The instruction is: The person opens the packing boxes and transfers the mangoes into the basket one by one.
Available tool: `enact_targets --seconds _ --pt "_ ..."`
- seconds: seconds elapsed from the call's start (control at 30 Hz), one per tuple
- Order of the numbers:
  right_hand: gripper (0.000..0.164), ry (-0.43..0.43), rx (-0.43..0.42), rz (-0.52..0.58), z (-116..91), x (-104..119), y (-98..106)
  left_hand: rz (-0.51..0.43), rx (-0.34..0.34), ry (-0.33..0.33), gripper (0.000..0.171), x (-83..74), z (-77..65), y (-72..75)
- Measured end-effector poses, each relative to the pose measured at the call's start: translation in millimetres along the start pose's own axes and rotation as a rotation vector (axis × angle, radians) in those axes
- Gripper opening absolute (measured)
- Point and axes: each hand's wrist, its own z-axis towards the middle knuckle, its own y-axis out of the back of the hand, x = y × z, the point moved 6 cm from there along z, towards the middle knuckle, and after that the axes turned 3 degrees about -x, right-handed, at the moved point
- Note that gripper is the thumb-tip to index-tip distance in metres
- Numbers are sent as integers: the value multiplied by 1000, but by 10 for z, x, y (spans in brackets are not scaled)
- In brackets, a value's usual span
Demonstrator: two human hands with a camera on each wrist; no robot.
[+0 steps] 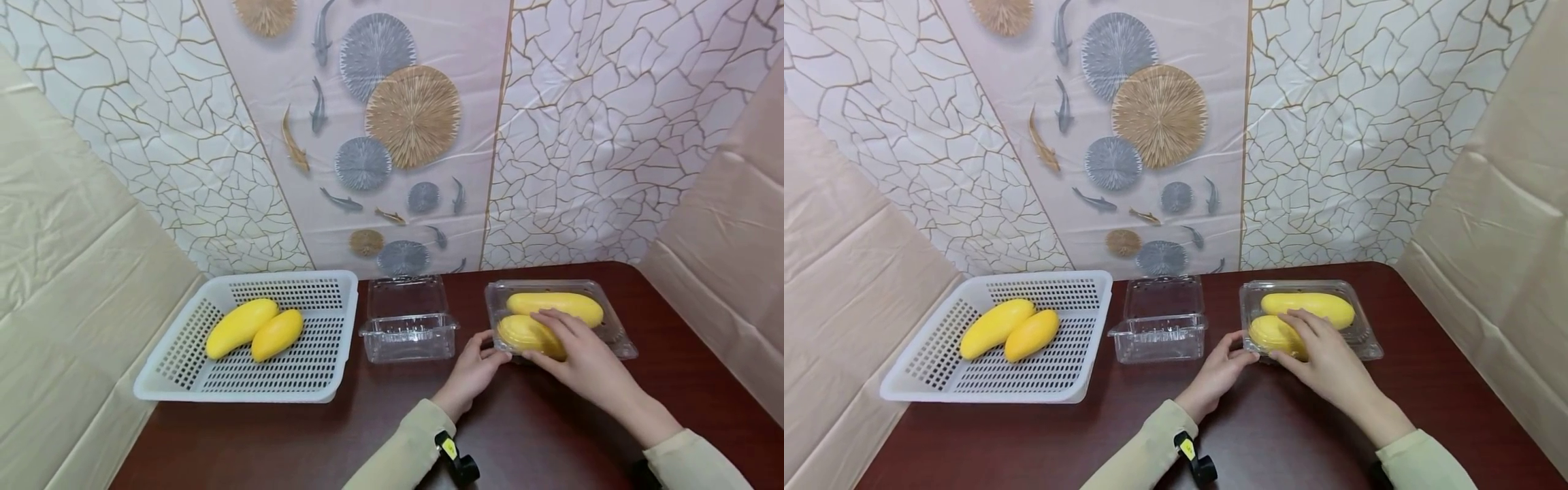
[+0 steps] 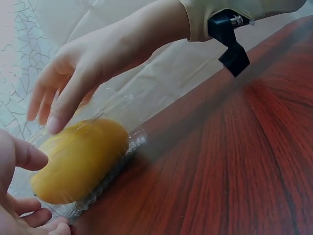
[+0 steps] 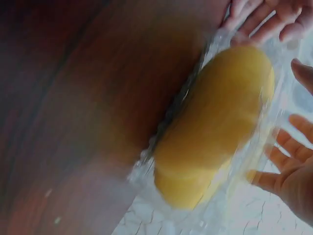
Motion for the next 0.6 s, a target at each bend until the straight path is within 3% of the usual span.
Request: enact_targets --seconds 0.33,0.5,0.6 --pt "53 154 91 -101 99 140 -187 -16 21 25 46 45 18 19" --pt "56 309 95 -209 118 224 -195 -18 29 3 44 44 35 19" --pt "60 356 98 -248 135 259 -206 -6 13 2 42 43 40 17"
